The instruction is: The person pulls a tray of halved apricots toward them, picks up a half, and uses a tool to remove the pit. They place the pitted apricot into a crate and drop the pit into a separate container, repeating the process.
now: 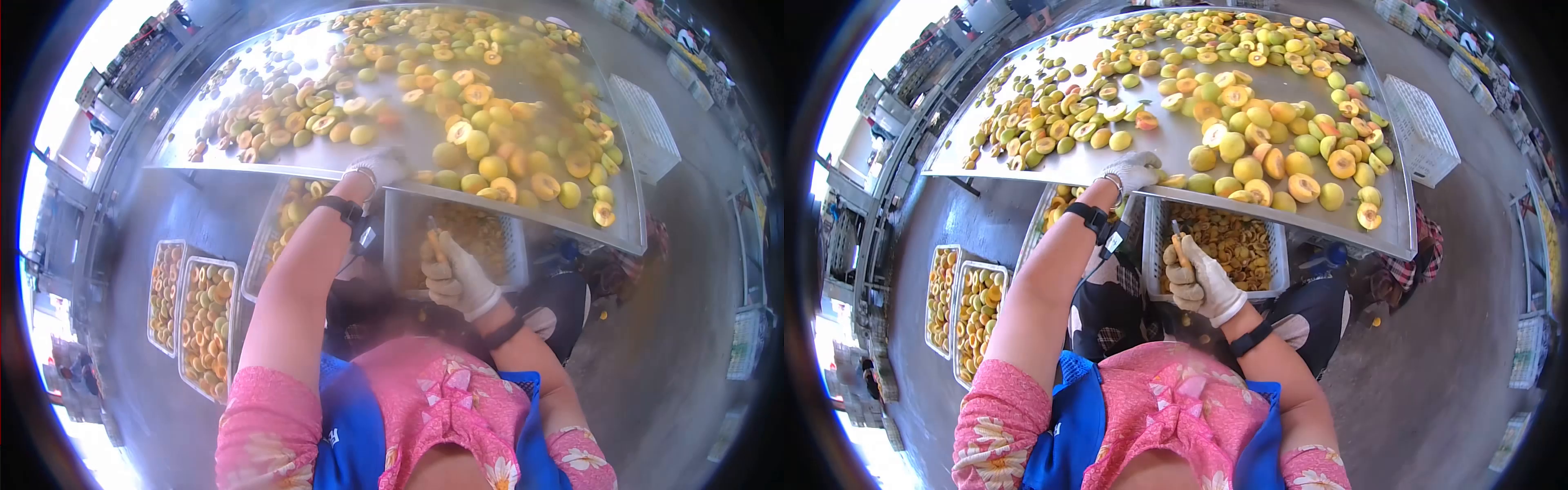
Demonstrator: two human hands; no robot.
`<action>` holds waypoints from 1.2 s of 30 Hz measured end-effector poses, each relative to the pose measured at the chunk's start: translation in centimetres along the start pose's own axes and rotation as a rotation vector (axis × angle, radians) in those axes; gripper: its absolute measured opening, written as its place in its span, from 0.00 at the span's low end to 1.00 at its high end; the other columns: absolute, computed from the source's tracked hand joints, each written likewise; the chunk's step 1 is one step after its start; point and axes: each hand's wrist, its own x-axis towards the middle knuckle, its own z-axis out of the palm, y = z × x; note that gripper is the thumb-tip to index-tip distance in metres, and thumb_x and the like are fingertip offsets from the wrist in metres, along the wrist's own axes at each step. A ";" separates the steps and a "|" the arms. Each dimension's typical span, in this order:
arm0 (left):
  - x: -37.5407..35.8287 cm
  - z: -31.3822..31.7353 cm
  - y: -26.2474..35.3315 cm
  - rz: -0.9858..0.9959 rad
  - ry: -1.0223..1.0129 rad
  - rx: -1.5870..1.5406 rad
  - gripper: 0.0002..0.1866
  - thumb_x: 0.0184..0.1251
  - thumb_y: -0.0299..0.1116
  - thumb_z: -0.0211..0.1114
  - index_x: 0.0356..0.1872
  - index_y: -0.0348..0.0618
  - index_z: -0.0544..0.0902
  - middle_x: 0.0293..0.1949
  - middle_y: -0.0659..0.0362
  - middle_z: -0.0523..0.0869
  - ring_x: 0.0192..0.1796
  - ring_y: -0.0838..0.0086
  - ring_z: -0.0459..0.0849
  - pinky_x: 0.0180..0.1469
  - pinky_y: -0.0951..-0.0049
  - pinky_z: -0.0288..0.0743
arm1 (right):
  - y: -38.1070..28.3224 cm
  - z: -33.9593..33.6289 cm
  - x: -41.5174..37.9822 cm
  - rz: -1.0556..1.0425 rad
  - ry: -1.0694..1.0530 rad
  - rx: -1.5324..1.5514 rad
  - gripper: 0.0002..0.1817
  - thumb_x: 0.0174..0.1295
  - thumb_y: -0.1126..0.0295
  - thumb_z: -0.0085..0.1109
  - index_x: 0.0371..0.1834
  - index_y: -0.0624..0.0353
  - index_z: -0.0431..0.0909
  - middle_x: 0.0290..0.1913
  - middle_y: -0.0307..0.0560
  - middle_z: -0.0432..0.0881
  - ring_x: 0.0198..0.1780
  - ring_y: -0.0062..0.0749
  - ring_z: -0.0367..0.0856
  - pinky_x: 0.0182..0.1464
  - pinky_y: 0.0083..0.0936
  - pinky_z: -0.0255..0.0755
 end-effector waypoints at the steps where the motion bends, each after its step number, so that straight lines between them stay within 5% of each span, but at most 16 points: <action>1: -0.1 -0.7 1.5 -0.057 -0.094 0.112 0.26 0.57 0.45 0.66 0.57 0.46 0.82 0.54 0.47 0.84 0.57 0.55 0.82 0.62 0.65 0.73 | -0.3 0.1 -0.1 -0.007 -0.015 -0.004 0.22 0.75 0.40 0.38 0.44 0.43 0.75 0.19 0.26 0.62 0.12 0.12 0.54 0.13 0.15 0.48; 7: 1.6 1.7 0.5 -0.028 0.062 0.211 0.24 0.54 0.41 0.67 0.54 0.47 0.84 0.51 0.46 0.85 0.56 0.56 0.83 0.60 0.65 0.75 | -1.4 1.3 -0.4 -0.092 0.134 -0.094 0.21 0.74 0.39 0.40 0.41 0.41 0.74 0.19 0.25 0.62 0.12 0.12 0.54 0.13 0.15 0.47; 11: 1.0 2.7 -1.5 0.111 0.249 -0.049 0.22 0.59 0.39 0.68 0.53 0.43 0.83 0.45 0.54 0.86 0.50 0.62 0.85 0.55 0.71 0.77 | -1.9 1.4 -0.4 -0.102 0.175 -0.193 0.18 0.76 0.43 0.42 0.40 0.41 0.73 0.19 0.26 0.63 0.12 0.12 0.55 0.14 0.14 0.49; 13: -0.1 2.7 -0.9 0.078 0.256 -0.939 0.19 0.67 0.37 0.63 0.56 0.40 0.80 0.47 0.55 0.86 0.49 0.67 0.85 0.52 0.73 0.78 | -1.9 2.5 -0.3 -0.171 0.275 -0.252 0.19 0.76 0.45 0.43 0.41 0.45 0.73 0.19 0.27 0.65 0.12 0.13 0.55 0.13 0.15 0.49; 14: -1.0 2.6 -1.1 0.132 0.247 -1.093 0.18 0.75 0.36 0.57 0.59 0.39 0.77 0.50 0.55 0.84 0.49 0.69 0.85 0.49 0.71 0.81 | -1.7 3.0 -0.2 -0.232 0.378 -0.314 0.19 0.77 0.47 0.44 0.42 0.49 0.74 0.19 0.29 0.67 0.11 0.14 0.55 0.12 0.16 0.49; 17: -2.6 4.6 -1.5 0.153 0.263 -1.552 0.19 0.76 0.39 0.56 0.61 0.40 0.74 0.52 0.52 0.83 0.49 0.67 0.85 0.47 0.68 0.84 | -1.2 2.8 0.8 -0.368 0.454 -0.644 0.16 0.77 0.50 0.45 0.42 0.50 0.74 0.19 0.30 0.68 0.11 0.16 0.59 0.12 0.18 0.53; 18: -2.4 6.3 -3.4 0.406 0.516 -0.734 0.20 0.78 0.41 0.53 0.62 0.41 0.73 0.54 0.50 0.82 0.49 0.65 0.85 0.44 0.67 0.85 | -1.0 2.5 1.3 -0.383 0.469 -0.674 0.15 0.77 0.52 0.46 0.43 0.51 0.74 0.20 0.32 0.69 0.12 0.18 0.62 0.13 0.20 0.57; 19: -4.3 5.8 -2.0 0.401 0.516 -0.738 0.20 0.78 0.41 0.53 0.62 0.41 0.73 0.54 0.50 0.82 0.49 0.65 0.85 0.44 0.67 0.85 | -0.7 2.6 1.5 -0.377 0.471 -0.674 0.15 0.77 0.52 0.46 0.43 0.51 0.74 0.20 0.32 0.69 0.12 0.18 0.62 0.13 0.20 0.57; 21: -7.7 5.3 0.6 0.030 0.215 -1.724 0.21 0.79 0.43 0.50 0.63 0.41 0.73 0.55 0.49 0.82 0.50 0.64 0.85 0.42 0.68 0.86 | -0.2 3.2 1.8 -0.413 0.508 -0.875 0.16 0.77 0.52 0.45 0.44 0.52 0.74 0.20 0.32 0.70 0.14 0.16 0.63 0.14 0.19 0.57; 22: -8.4 5.8 0.4 0.075 0.215 -1.695 0.22 0.80 0.45 0.48 0.63 0.40 0.72 0.55 0.49 0.82 0.51 0.64 0.85 0.45 0.66 0.85 | -0.5 4.5 1.3 -0.368 0.582 -1.058 0.19 0.76 0.56 0.49 0.57 0.58 0.77 0.35 0.38 0.81 0.30 0.21 0.77 0.33 0.21 0.70; 23: -8.5 6.9 0.0 0.071 0.215 -1.698 0.22 0.80 0.45 0.48 0.63 0.40 0.72 0.55 0.49 0.82 0.51 0.64 0.85 0.45 0.66 0.85 | -0.2 4.1 1.6 -0.363 0.584 -1.058 0.19 0.76 0.56 0.49 0.57 0.58 0.77 0.35 0.38 0.81 0.30 0.21 0.77 0.33 0.21 0.70; 25: -8.7 8.7 -0.3 0.267 0.497 -1.138 0.22 0.80 0.45 0.48 0.62 0.39 0.73 0.54 0.50 0.83 0.52 0.62 0.85 0.50 0.64 0.84 | 0.5 3.7 2.5 -0.689 0.561 -1.400 0.20 0.76 0.52 0.47 0.46 0.60 0.76 0.28 0.53 0.79 0.29 0.44 0.79 0.35 0.38 0.72; 26: -9.1 9.2 -0.8 0.138 0.381 -1.453 0.22 0.80 0.45 0.48 0.61 0.38 0.73 0.54 0.50 0.83 0.53 0.61 0.84 0.55 0.63 0.82 | 0.8 3.5 2.6 -0.699 0.571 -1.407 0.21 0.76 0.52 0.47 0.47 0.62 0.77 0.36 0.62 0.81 0.41 0.59 0.80 0.45 0.45 0.71; 30: -12.3 7.7 2.9 -0.052 0.250 -1.924 0.22 0.79 0.46 0.51 0.59 0.38 0.76 0.51 0.49 0.84 0.51 0.62 0.84 0.55 0.63 0.82 | 1.1 4.3 2.5 -0.637 0.581 -1.448 0.21 0.76 0.52 0.47 0.49 0.62 0.77 0.40 0.65 0.82 0.44 0.63 0.80 0.46 0.44 0.72; 34: -12.7 8.2 3.7 -0.069 0.229 -1.881 0.23 0.79 0.49 0.51 0.56 0.38 0.77 0.47 0.49 0.85 0.50 0.62 0.84 0.52 0.64 0.82 | 1.6 4.4 2.5 -0.674 0.565 -1.438 0.23 0.76 0.51 0.46 0.52 0.61 0.77 0.43 0.67 0.83 0.47 0.66 0.79 0.48 0.45 0.73; 36: -12.4 8.8 3.9 -0.145 0.398 -1.877 0.24 0.78 0.51 0.51 0.52 0.38 0.79 0.43 0.51 0.86 0.46 0.63 0.85 0.51 0.65 0.82 | 1.8 4.4 2.4 -0.629 0.581 -1.473 0.23 0.76 0.51 0.46 0.54 0.62 0.77 0.44 0.67 0.83 0.48 0.66 0.79 0.50 0.46 0.73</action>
